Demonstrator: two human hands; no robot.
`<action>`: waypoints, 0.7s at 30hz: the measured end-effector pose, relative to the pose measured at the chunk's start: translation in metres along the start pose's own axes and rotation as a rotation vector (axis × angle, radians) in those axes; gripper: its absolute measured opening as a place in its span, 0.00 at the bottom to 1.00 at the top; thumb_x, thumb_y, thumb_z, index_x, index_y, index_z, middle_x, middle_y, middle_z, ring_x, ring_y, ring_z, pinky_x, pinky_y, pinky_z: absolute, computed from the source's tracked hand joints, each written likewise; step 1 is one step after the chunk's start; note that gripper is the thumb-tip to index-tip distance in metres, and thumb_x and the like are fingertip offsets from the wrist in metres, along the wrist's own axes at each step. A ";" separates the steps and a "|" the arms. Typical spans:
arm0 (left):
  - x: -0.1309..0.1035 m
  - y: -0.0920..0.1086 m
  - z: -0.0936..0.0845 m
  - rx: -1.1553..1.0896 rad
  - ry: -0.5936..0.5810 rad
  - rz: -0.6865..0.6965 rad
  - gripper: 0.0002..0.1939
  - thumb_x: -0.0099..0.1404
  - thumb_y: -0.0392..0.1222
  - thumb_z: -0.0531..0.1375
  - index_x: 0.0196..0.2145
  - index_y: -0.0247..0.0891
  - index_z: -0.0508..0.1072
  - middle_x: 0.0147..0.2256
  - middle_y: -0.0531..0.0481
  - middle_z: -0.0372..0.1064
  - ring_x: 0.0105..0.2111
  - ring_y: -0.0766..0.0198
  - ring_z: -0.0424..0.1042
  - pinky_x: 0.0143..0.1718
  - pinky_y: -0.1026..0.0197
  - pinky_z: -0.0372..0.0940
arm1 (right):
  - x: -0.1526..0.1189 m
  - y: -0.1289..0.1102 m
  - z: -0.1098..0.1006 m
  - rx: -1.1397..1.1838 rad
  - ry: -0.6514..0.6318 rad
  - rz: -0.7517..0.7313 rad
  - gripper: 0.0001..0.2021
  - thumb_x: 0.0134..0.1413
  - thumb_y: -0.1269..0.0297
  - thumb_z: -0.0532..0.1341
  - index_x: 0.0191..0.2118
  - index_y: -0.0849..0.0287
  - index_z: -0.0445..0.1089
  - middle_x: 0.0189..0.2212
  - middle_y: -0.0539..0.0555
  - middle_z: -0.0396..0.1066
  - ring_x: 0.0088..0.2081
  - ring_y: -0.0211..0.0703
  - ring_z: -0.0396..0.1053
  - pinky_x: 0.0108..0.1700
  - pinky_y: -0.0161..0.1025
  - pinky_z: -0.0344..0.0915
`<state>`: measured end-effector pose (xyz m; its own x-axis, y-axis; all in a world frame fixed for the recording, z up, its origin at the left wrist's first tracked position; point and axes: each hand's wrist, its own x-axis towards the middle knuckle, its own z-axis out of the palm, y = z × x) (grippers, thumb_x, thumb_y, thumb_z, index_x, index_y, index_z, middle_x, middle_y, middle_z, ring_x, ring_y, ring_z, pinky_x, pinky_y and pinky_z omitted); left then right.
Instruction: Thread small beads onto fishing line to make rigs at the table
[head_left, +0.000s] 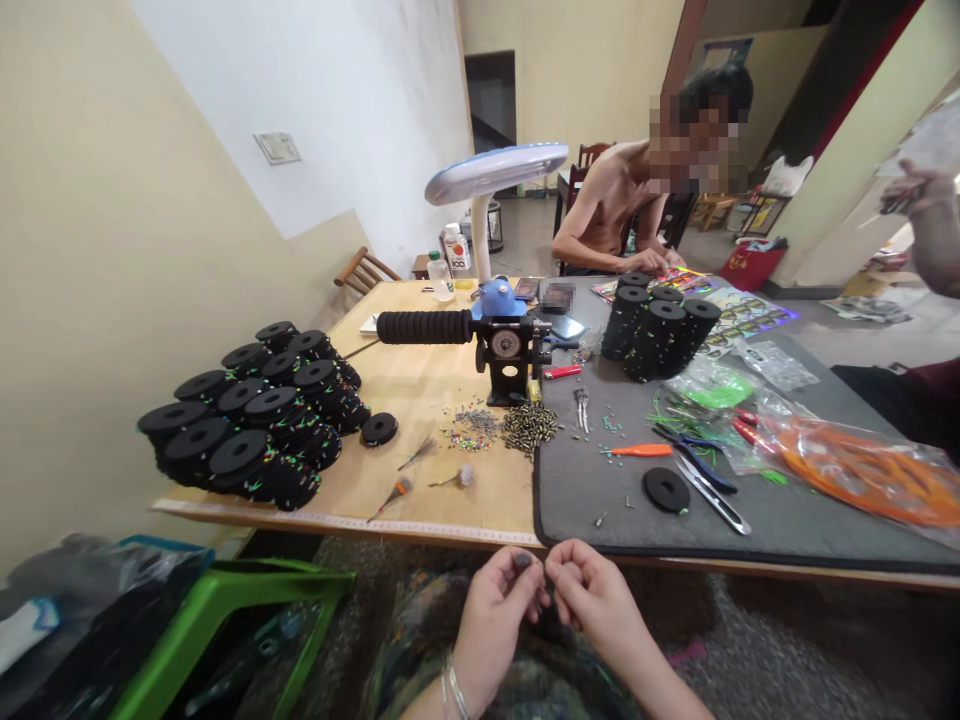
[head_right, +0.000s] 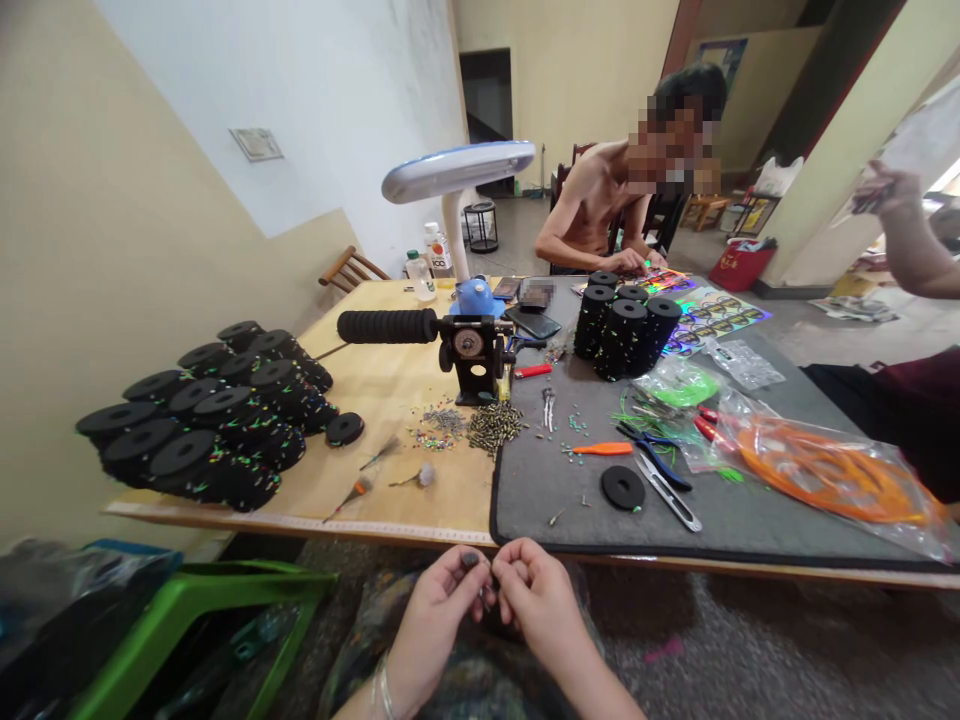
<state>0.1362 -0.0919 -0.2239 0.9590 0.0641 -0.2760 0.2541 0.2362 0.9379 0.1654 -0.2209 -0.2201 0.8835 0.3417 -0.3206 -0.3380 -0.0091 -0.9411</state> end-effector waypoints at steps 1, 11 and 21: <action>0.000 0.000 0.000 -0.006 0.000 0.000 0.16 0.59 0.52 0.63 0.28 0.34 0.70 0.21 0.53 0.68 0.21 0.69 0.64 0.23 0.68 0.59 | 0.000 0.000 0.000 -0.003 -0.002 0.000 0.21 0.46 0.42 0.61 0.28 0.58 0.61 0.11 0.41 0.59 0.13 0.29 0.47 0.17 0.29 0.43; 0.001 -0.003 -0.001 -0.048 0.012 -0.024 0.15 0.59 0.51 0.63 0.29 0.34 0.69 0.22 0.54 0.67 0.21 0.70 0.64 0.22 0.68 0.58 | -0.002 0.000 -0.001 -0.054 -0.017 -0.057 0.17 0.50 0.51 0.60 0.40 0.59 0.62 0.14 0.40 0.62 0.14 0.31 0.53 0.18 0.28 0.48; -0.003 -0.005 -0.004 0.055 0.014 0.046 0.14 0.61 0.50 0.61 0.28 0.36 0.67 0.22 0.55 0.65 0.21 0.69 0.64 0.22 0.67 0.59 | -0.009 0.002 0.002 -0.222 -0.002 -0.205 0.11 0.56 0.61 0.58 0.43 0.58 0.63 0.17 0.43 0.66 0.21 0.37 0.65 0.25 0.32 0.59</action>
<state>0.1315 -0.0893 -0.2280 0.9680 0.0878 -0.2351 0.2169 0.1789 0.9597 0.1564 -0.2217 -0.2188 0.9251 0.3599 -0.1213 -0.0729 -0.1452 -0.9867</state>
